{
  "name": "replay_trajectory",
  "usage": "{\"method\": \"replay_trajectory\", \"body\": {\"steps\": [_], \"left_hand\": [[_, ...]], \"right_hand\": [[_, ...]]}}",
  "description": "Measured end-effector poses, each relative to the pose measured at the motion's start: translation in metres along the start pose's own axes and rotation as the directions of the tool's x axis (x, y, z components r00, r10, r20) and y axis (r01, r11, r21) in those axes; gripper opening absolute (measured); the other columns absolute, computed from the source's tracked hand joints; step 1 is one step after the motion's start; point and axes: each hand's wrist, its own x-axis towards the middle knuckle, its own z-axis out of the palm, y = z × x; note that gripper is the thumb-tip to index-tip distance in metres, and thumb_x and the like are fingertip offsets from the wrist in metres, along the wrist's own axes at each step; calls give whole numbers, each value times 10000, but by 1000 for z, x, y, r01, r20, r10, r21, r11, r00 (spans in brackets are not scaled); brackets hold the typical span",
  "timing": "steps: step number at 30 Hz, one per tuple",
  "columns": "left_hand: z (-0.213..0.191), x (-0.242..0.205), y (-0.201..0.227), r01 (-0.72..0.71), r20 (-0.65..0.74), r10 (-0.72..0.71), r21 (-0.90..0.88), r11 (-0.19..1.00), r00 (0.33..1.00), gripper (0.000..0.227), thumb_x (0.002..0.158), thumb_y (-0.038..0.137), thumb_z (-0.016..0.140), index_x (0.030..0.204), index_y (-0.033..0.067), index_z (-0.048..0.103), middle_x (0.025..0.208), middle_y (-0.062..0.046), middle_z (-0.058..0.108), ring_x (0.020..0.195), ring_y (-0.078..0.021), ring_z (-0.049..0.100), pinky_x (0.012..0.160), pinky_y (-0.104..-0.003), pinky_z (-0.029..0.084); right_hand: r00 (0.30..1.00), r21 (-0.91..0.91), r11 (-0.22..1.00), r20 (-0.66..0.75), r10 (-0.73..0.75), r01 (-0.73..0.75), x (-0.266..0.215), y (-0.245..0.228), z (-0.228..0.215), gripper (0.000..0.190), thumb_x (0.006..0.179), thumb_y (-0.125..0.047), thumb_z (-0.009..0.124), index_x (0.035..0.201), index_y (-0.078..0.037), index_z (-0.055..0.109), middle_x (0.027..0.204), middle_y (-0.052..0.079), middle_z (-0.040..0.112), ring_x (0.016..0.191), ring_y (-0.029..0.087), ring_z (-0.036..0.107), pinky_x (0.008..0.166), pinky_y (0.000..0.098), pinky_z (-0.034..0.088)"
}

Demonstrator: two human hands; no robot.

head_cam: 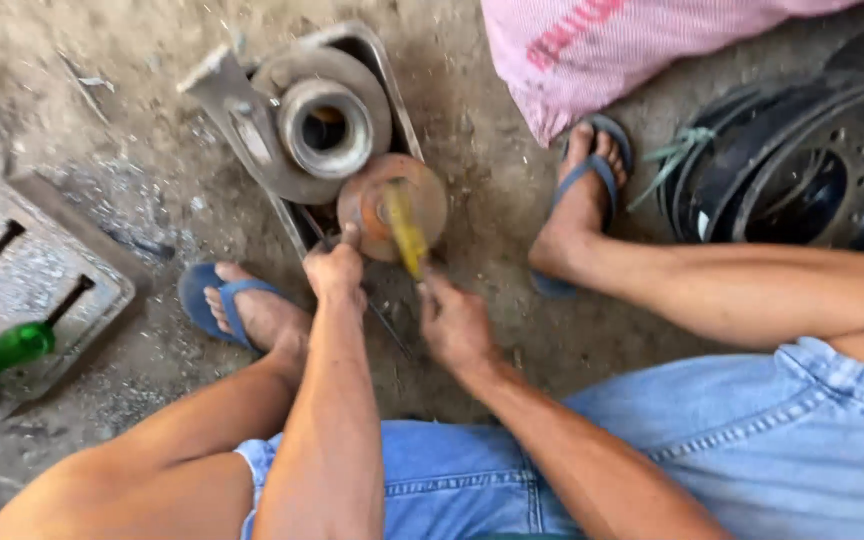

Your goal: The person scrubs a rusty circular metal part with a wire brush while seated on the ground. They hold the part steady with one hand and brush the surface repeatedly to remove rust and debris.

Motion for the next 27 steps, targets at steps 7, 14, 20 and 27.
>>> {"method": "replay_trajectory", "body": {"steps": [7,14,20,27], "left_hand": [[5,24,-12,31,39,-27,-108,994,999,284,858,311,829,1013,84,757,856,-122,672,759,-239,644,625,-371,539],[3,29,-13,26,41,-23,-74,997,999,425,863,364,843,1162,81,737,1042,-179,720,990,-299,711,776,-445,583],[-4,17,-20,-46,46,48,-34,998,998,588,873,375,842,1296,5,670,1201,-217,702,1165,-337,667,923,-491,542],[-23,-10,-32,-108,-166,124,99,989,978,492,979,504,597,1098,64,781,1062,-204,762,1140,-361,698,980,-495,533]], "right_hand": [[992,-139,989,112,64,-48,59,0,-61,365,954,-242,572,1299,-258,689,1005,173,771,1068,354,716,956,486,566],[964,-110,980,229,-136,164,40,-15,-50,275,932,-145,631,1185,-146,737,1018,181,779,1032,361,743,891,491,603],[1000,-124,992,23,2,1,100,-13,-53,403,1033,-272,494,1415,-334,609,1211,134,737,1157,329,690,1006,506,551],[972,125,989,-229,-50,80,88,17,-27,331,1023,-182,568,1310,-95,706,1175,249,713,1131,423,662,954,539,548]]}}
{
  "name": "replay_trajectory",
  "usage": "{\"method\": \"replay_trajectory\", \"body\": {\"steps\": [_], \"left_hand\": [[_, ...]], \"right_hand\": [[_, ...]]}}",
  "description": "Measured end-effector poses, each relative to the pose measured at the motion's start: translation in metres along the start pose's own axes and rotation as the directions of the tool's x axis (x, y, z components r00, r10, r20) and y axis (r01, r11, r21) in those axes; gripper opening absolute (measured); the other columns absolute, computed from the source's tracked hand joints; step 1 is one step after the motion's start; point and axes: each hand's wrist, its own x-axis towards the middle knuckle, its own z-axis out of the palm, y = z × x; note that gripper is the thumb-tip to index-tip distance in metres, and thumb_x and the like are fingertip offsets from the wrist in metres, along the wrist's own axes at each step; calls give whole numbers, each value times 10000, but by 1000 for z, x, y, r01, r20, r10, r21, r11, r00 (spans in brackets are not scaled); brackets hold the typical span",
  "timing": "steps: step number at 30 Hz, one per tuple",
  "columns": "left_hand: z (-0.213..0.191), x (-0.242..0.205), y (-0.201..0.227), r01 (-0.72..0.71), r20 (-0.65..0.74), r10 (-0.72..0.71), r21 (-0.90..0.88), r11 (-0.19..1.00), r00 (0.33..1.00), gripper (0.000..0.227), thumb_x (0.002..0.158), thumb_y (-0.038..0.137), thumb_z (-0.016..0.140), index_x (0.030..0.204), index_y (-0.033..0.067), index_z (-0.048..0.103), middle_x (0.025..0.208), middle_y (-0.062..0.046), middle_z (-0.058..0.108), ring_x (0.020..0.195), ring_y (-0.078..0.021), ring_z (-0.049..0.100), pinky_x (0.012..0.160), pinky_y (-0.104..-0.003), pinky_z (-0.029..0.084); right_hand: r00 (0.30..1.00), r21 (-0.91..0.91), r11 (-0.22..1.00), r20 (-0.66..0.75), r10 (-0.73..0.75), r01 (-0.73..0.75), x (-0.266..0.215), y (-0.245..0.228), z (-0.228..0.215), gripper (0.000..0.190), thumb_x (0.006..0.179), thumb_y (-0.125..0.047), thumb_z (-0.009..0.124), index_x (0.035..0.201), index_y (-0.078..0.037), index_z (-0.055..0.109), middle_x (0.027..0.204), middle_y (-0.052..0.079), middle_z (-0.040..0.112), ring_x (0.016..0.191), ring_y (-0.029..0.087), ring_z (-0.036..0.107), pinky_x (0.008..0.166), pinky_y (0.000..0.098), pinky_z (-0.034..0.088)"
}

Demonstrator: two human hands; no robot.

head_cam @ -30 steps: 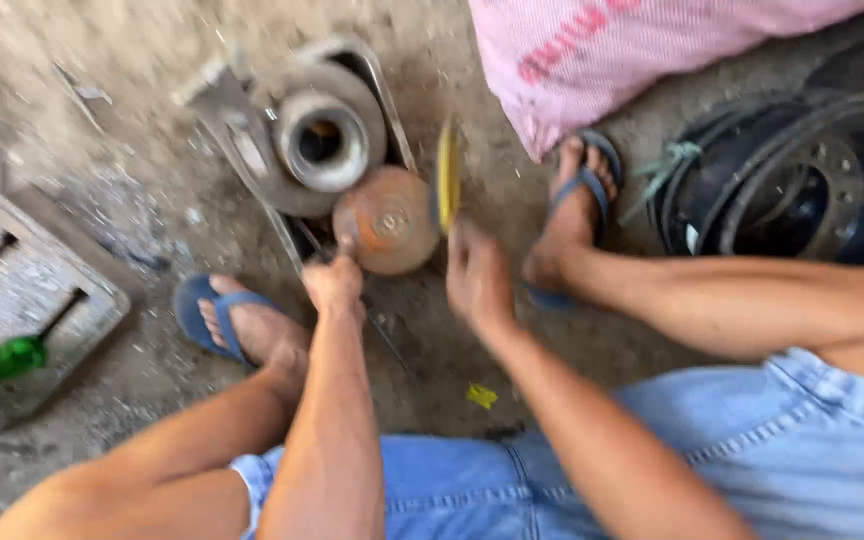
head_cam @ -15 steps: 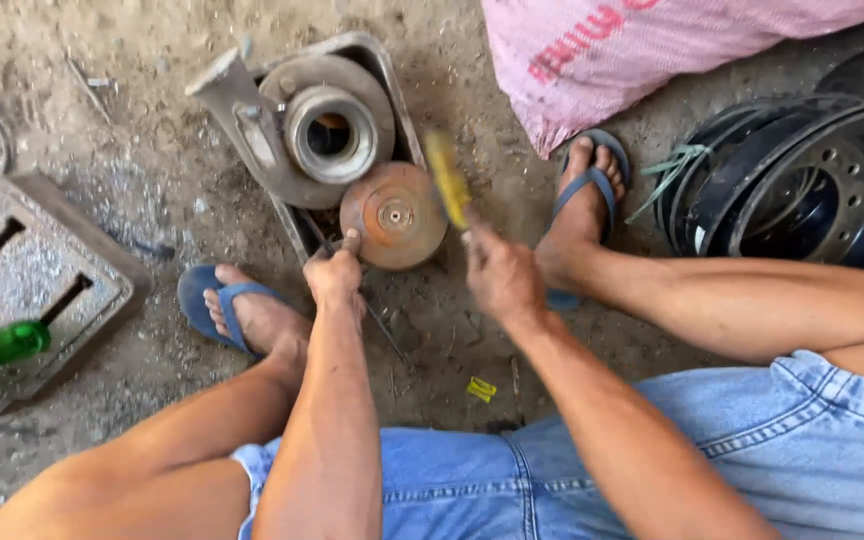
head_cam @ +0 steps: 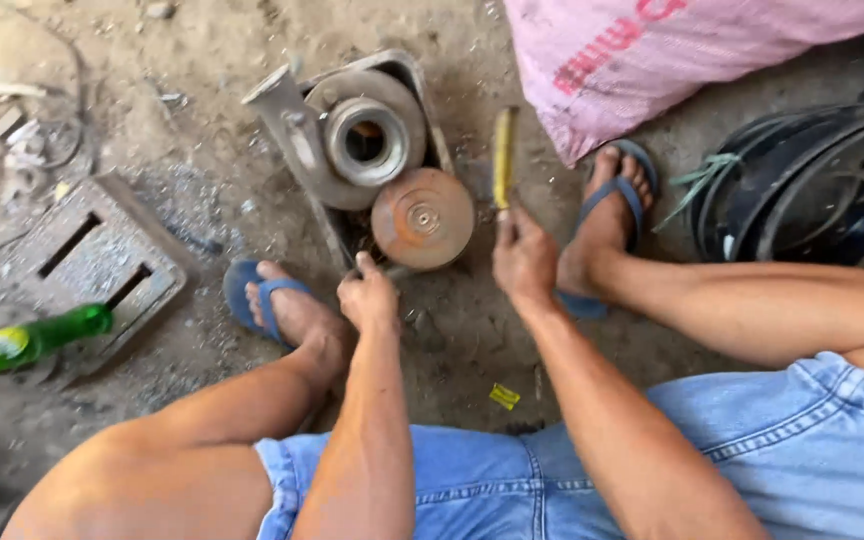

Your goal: The person scrubs a rusty circular metal part with a wire brush while seated on the ground. They hold the part steady with one hand and brush the surface repeatedly to remove rust and debris.

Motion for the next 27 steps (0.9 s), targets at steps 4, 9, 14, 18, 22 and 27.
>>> {"method": "replay_trajectory", "body": {"steps": [4,9,14,18,22,27], "left_hand": [[-23,-25,17,-68,-89,68,13,998,994,572,1016,563,451,1020,85,766,1044,-220,758,1140,-416,685,1018,-524,498],[-22,-4,35,-141,-205,128,-47,989,970,485,1037,526,443,1070,115,698,1086,-215,737,1172,-429,658,1049,-545,475],[-6,21,61,-678,-308,664,77,731,681,215,985,185,561,1104,100,718,964,-180,753,959,-407,725,841,-508,576],[11,47,65,-704,-289,698,101,703,655,168,936,165,623,1028,94,745,851,-139,747,882,-394,733,776,-521,578],[18,74,71,-628,-302,665,223,746,683,69,862,220,726,909,181,759,794,-86,757,801,-330,751,735,-443,591],[2,57,83,-564,-184,595,195,802,783,151,867,377,738,948,259,783,837,-48,775,881,-314,757,784,-452,593]], "right_hand": [[999,60,997,-24,39,-38,13,9,-13,398,1049,-194,499,1425,-145,618,1292,224,674,1209,420,625,1046,542,503],[999,127,991,-33,33,-28,10,3,-22,401,1059,-188,499,1438,-110,603,1307,257,656,1229,440,604,1044,556,500],[998,76,997,-58,-20,24,11,27,-9,379,1035,-250,542,1389,-191,662,1247,174,705,1173,370,650,988,496,541],[997,62,998,-72,-28,33,12,25,-9,377,1033,-236,542,1383,-174,666,1227,190,711,1160,382,656,988,513,539],[997,63,998,-80,-5,10,6,5,-18,375,1026,-242,556,1381,-205,671,1242,182,706,1166,387,652,995,509,539],[999,99,995,-37,-4,8,9,9,-16,367,1049,-226,536,1392,-184,662,1288,175,686,1192,397,640,1000,509,534]]}}
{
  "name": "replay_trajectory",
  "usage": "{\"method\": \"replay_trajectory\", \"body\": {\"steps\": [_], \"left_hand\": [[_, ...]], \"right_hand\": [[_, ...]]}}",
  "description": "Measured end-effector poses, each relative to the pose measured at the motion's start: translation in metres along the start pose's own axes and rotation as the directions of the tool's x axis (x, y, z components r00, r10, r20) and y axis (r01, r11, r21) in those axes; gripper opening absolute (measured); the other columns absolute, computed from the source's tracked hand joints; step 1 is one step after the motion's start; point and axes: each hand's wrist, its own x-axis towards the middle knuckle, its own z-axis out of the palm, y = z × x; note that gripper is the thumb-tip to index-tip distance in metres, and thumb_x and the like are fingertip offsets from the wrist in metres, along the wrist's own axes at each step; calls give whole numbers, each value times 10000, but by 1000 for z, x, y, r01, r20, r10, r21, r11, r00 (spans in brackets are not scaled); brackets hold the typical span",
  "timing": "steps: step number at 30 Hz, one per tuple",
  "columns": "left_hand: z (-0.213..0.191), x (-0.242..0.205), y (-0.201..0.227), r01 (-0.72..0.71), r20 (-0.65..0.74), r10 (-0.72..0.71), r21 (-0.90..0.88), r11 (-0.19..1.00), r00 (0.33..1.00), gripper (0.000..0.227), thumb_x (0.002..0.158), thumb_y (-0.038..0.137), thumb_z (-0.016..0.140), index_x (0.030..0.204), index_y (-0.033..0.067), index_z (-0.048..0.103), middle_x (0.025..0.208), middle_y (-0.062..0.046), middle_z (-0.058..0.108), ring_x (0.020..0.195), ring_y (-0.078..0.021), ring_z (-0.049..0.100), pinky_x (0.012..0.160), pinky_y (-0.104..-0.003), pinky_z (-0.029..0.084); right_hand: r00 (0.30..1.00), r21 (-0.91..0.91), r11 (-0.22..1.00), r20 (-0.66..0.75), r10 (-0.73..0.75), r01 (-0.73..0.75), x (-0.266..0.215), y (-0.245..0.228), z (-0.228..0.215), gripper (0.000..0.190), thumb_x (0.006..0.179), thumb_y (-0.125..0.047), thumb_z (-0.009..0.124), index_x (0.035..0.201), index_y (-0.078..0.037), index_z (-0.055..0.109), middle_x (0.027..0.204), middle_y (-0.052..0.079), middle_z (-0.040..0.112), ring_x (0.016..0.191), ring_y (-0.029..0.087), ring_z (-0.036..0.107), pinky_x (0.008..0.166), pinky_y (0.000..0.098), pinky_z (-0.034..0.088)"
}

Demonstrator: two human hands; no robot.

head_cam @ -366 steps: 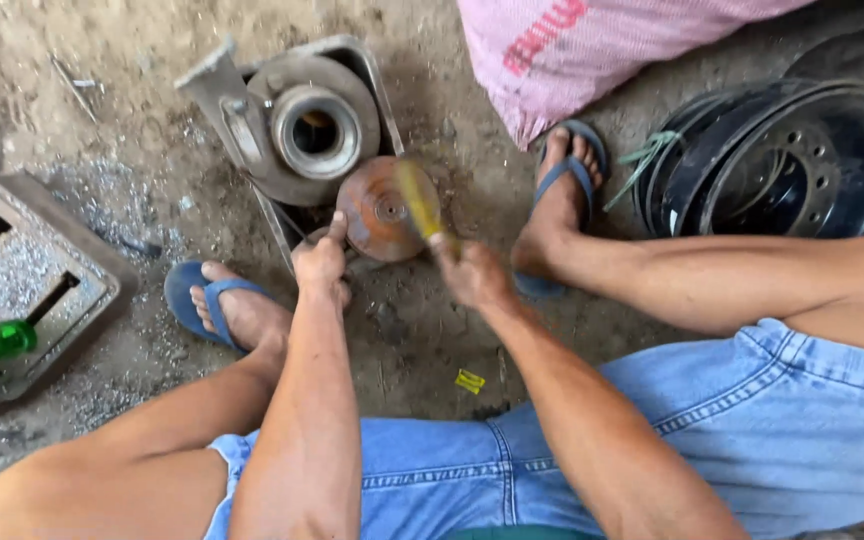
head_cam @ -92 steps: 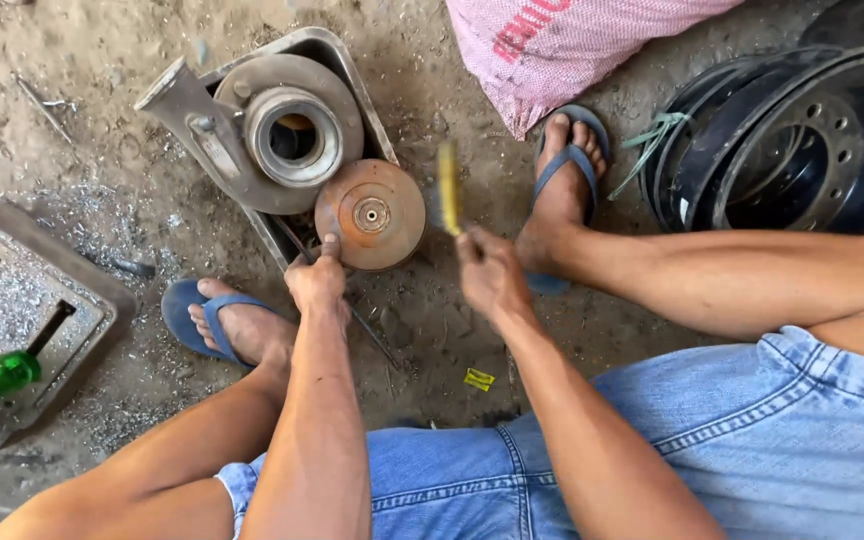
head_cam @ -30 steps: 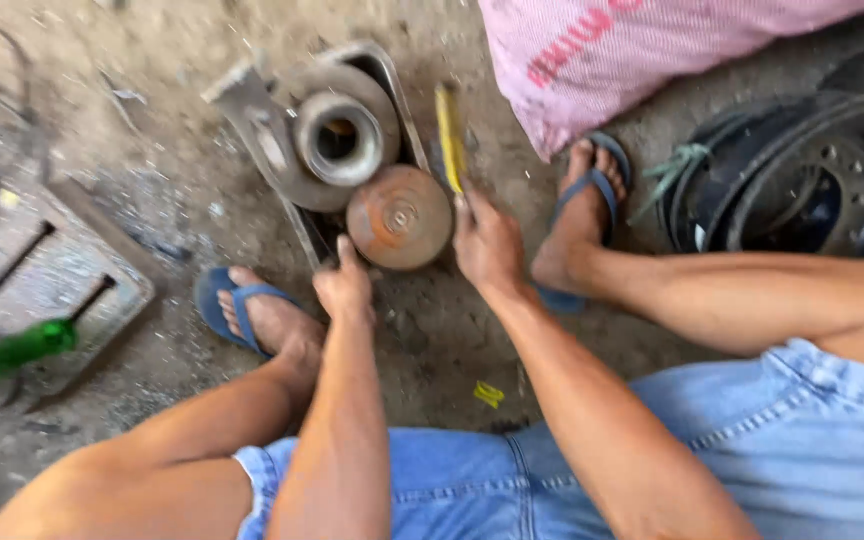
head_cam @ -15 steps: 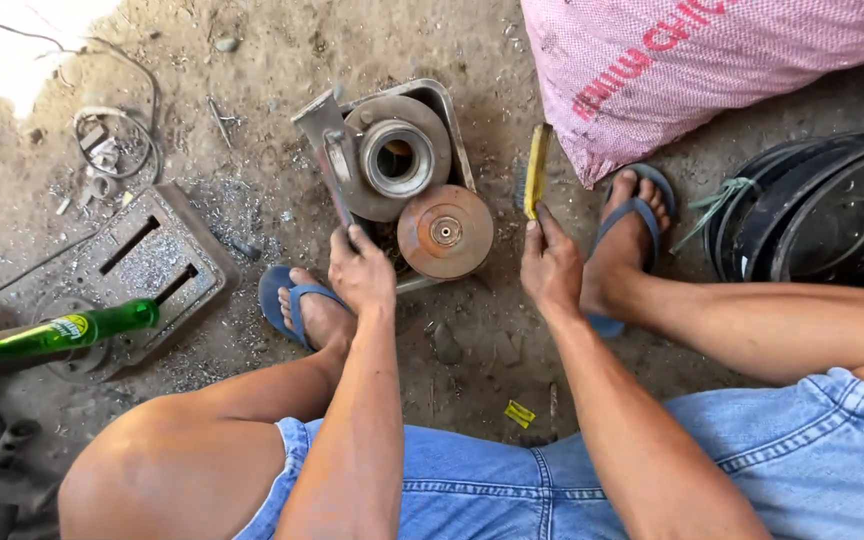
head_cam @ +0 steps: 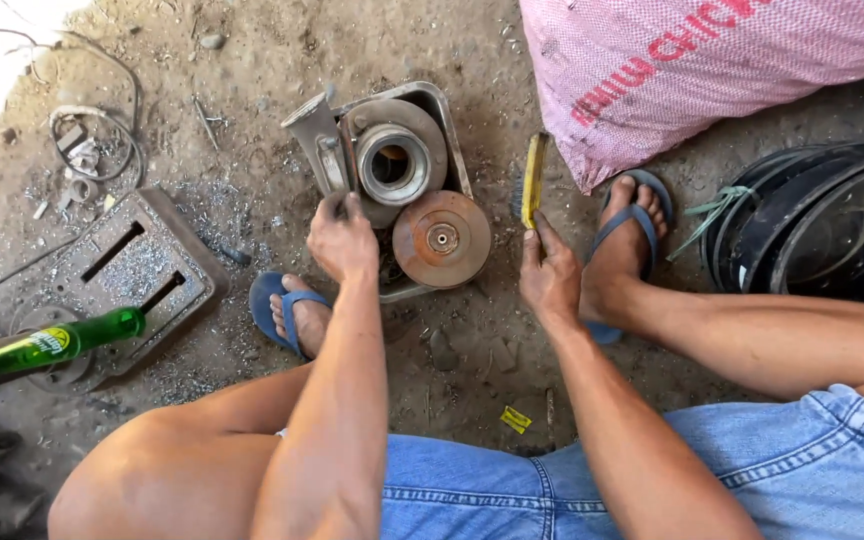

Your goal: The person scrubs a rusty circular metal part with a wire brush while seated on the ground. They hold the part steady with one hand and brush the surface repeatedly to remove rust and debris.

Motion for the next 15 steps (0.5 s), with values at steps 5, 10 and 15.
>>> {"method": "replay_trajectory", "body": {"steps": [5,10,15], "left_hand": [[-11,-110,17,240,-64,-244,-68,968,968,521,893,347,772,1188,-30,566,1117,-325,653,1148,-487,619,1014,-569,485],[37,-148,11,563,296,-542,16,826,787,806,857,448,813,1415,3,438,1368,-284,576,1350,-412,539,1157,-492,420],[52,-124,-2,581,325,-573,84,810,752,872,844,511,819,1428,10,409,1462,-277,533,1395,-387,509,1214,-463,376]], "right_hand": [[999,13,999,2,51,-51,-2,10,10,373,1037,-236,534,1383,-172,659,1309,177,675,1226,389,616,1040,507,516],[997,7,997,31,71,-71,-4,10,2,387,1051,-248,514,1410,-182,643,1333,176,661,1244,379,614,1067,491,504],[999,12,999,-20,39,-39,-3,10,4,390,1050,-241,527,1411,-143,637,1303,229,667,1231,409,615,1049,512,519]]}}
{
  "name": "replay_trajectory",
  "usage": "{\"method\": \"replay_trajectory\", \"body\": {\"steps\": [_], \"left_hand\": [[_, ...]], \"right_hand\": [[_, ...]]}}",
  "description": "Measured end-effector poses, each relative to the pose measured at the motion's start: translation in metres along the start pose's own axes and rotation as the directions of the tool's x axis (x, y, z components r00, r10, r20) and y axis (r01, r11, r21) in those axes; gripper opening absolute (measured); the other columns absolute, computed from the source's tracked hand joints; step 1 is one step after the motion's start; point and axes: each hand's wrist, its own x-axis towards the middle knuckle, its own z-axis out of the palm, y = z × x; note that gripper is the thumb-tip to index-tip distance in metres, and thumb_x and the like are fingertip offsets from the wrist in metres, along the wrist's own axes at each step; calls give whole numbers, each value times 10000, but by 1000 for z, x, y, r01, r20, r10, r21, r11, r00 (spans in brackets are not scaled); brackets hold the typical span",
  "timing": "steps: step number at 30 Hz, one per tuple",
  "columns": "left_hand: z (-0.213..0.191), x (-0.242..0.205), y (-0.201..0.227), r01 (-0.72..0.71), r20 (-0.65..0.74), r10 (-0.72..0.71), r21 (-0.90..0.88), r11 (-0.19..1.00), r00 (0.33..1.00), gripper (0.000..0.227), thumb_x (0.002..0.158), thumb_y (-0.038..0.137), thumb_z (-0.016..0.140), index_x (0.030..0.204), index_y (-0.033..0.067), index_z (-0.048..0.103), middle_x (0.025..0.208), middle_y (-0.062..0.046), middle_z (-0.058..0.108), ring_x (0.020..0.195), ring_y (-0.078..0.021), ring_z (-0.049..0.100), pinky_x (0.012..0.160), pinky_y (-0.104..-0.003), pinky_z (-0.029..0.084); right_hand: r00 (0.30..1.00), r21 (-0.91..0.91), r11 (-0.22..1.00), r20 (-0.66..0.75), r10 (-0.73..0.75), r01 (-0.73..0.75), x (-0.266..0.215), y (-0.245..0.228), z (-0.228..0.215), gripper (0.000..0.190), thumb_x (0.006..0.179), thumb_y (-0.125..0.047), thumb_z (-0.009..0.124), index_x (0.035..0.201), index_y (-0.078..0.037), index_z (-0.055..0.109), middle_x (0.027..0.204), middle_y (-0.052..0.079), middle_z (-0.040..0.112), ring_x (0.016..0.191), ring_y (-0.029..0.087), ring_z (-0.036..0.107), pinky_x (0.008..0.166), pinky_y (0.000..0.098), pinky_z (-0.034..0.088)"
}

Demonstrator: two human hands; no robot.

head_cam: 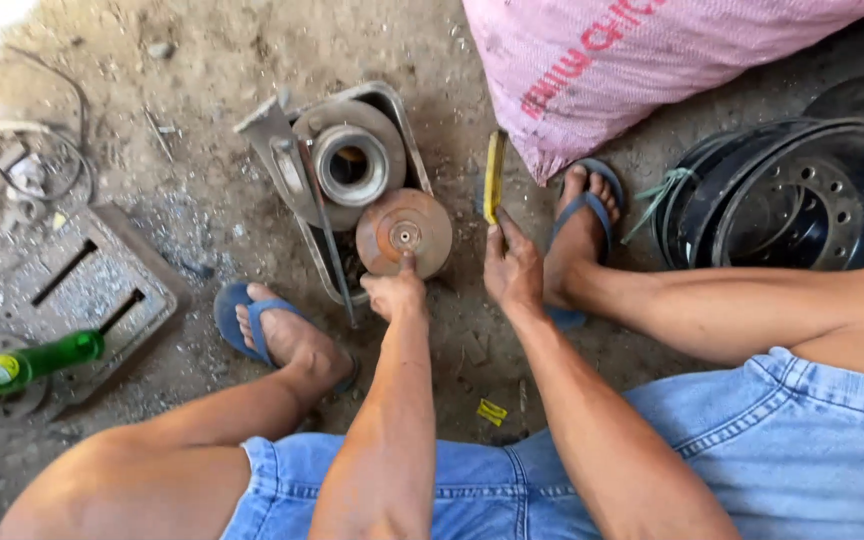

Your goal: The person scrubs a rusty circular metal part with a wire brush while seated on the ground. They hold the part steady with one hand and brush the surface repeatedly to remove rust and debris.

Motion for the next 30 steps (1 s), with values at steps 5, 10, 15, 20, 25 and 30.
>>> {"method": "replay_trajectory", "body": {"steps": [5,10,15,20,25,30], "left_hand": [[-31,34,-1,-135,110,115,197,971,987,935,780,521,878,1540,165,466,1474,-130,573,1384,-336,537,1201,-420,410],[-52,100,-8,-302,243,240,266,915,940,920,746,486,902,1534,235,498,1404,-118,649,1336,-321,582,1135,-455,470],[-69,64,14,-422,315,345,223,879,884,910,788,397,882,1566,209,451,1437,-163,619,1360,-365,553,1159,-493,445],[-32,54,-16,-277,42,274,171,946,961,782,870,444,813,1546,248,475,1425,-154,610,1340,-349,578,1175,-453,437],[-25,83,-32,-267,73,258,175,948,963,786,826,463,833,1523,299,509,1406,-131,640,1329,-341,586,1166,-437,441],[-20,86,-34,-284,87,272,200,938,958,796,811,447,836,1524,298,516,1399,-121,649,1318,-339,597,1169,-419,434]], "right_hand": [[1000,18,1000,-17,2,-2,4,-1,1,388,1043,-246,524,1397,-152,653,1294,214,677,1222,391,630,1057,489,514],[1000,8,1000,9,22,-22,2,5,7,376,1036,-267,547,1377,-172,672,1283,186,689,1230,345,631,1064,465,515],[996,-2,996,17,92,-92,-9,10,10,388,1038,-288,530,1381,-172,668,1288,185,689,1230,342,635,1066,459,515],[866,22,883,209,455,-469,-56,-35,-14,442,1041,-375,473,1388,-181,664,1358,128,675,1308,285,600,1095,439,488],[835,-56,886,314,452,-459,-87,-35,-9,445,1035,-357,495,1395,-150,654,1346,163,679,1305,294,605,1085,432,502],[945,-86,977,248,211,-195,-60,-15,17,378,1043,-203,487,1309,-30,693,1198,280,708,1199,414,641,1034,533,507]]}}
